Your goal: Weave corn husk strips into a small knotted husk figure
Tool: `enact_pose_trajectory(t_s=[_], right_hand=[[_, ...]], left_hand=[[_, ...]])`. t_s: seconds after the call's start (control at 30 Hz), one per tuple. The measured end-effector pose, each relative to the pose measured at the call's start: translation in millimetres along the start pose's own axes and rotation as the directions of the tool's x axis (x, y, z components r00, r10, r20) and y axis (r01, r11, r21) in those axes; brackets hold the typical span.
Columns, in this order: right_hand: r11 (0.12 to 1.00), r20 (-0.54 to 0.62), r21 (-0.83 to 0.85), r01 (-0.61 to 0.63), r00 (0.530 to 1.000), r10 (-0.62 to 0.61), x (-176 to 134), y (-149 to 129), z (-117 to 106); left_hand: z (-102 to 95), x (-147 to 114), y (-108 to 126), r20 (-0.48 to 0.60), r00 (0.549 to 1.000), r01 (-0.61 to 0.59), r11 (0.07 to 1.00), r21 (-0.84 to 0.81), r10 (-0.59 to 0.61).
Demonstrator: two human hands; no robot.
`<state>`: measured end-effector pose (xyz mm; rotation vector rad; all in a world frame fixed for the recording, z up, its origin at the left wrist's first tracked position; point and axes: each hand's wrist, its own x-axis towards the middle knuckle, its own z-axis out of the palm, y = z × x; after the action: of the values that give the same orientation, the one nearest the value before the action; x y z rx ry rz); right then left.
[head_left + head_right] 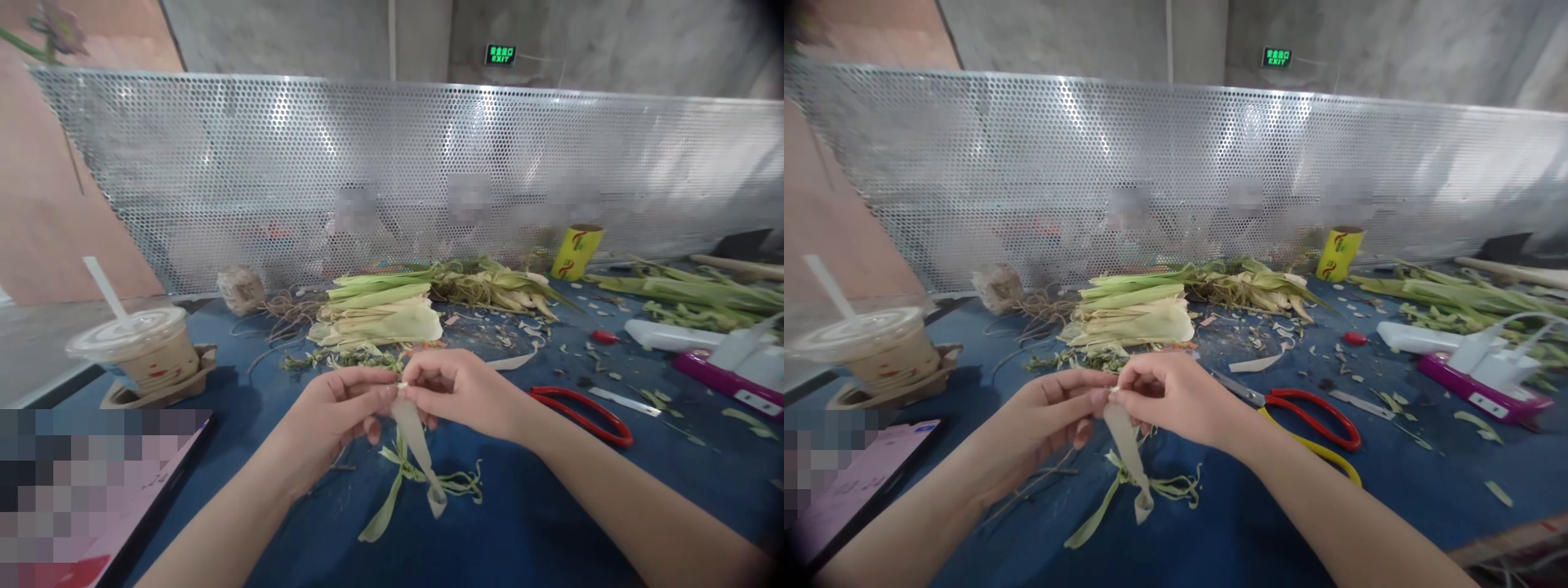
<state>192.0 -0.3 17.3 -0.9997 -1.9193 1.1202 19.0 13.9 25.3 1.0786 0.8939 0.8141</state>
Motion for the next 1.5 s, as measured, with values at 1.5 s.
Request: enact_pose_trajectory(t_s=[1.5], right_hand=[[0.994, 0.017, -0.081, -0.07, 0.997, 0.071, 0.1, -2.5, 3.7]], left_hand=[[-2.1, 1.9, -0.9, -0.107, 0.979, -0.139, 0.954, 0.266, 0.172]])
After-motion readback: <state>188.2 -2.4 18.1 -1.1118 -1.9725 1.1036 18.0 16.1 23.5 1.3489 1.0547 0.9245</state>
